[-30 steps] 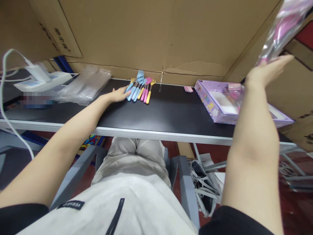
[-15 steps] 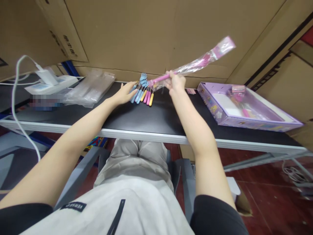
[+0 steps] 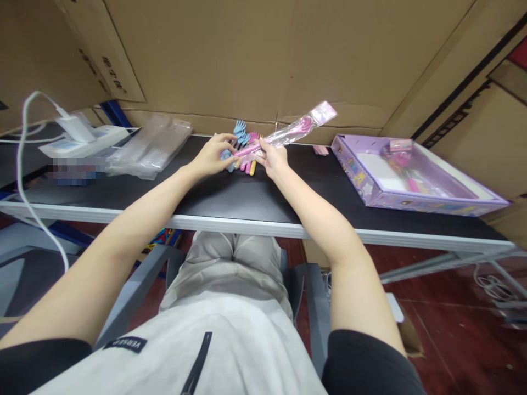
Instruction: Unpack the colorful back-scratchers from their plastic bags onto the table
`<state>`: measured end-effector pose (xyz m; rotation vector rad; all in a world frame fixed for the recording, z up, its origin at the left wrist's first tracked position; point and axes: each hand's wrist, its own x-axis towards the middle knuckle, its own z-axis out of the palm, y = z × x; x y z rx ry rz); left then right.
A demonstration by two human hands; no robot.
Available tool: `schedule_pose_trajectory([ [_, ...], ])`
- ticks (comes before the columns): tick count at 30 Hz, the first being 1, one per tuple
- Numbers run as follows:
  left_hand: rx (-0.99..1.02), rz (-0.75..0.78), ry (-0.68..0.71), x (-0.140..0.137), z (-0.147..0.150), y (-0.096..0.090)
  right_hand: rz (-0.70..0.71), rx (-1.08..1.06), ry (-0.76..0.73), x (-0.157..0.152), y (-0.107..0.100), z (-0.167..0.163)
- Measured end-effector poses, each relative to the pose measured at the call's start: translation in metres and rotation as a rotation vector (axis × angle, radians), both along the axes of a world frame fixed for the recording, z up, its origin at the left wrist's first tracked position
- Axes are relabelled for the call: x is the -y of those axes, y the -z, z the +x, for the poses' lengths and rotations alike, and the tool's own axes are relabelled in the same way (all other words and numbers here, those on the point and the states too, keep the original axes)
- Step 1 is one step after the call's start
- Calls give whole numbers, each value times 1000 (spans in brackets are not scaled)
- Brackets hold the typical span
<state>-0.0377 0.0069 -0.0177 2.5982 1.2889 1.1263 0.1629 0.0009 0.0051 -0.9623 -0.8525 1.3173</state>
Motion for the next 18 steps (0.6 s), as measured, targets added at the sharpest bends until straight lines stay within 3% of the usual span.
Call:
schedule_pose_trajectory([
  [9,7,29,-21,-6,-5,1,-17,-6,45,-20,0,18],
  [18,14,5,-91,-11,-14,2,-49,-217,161,-31,-12,47],
])
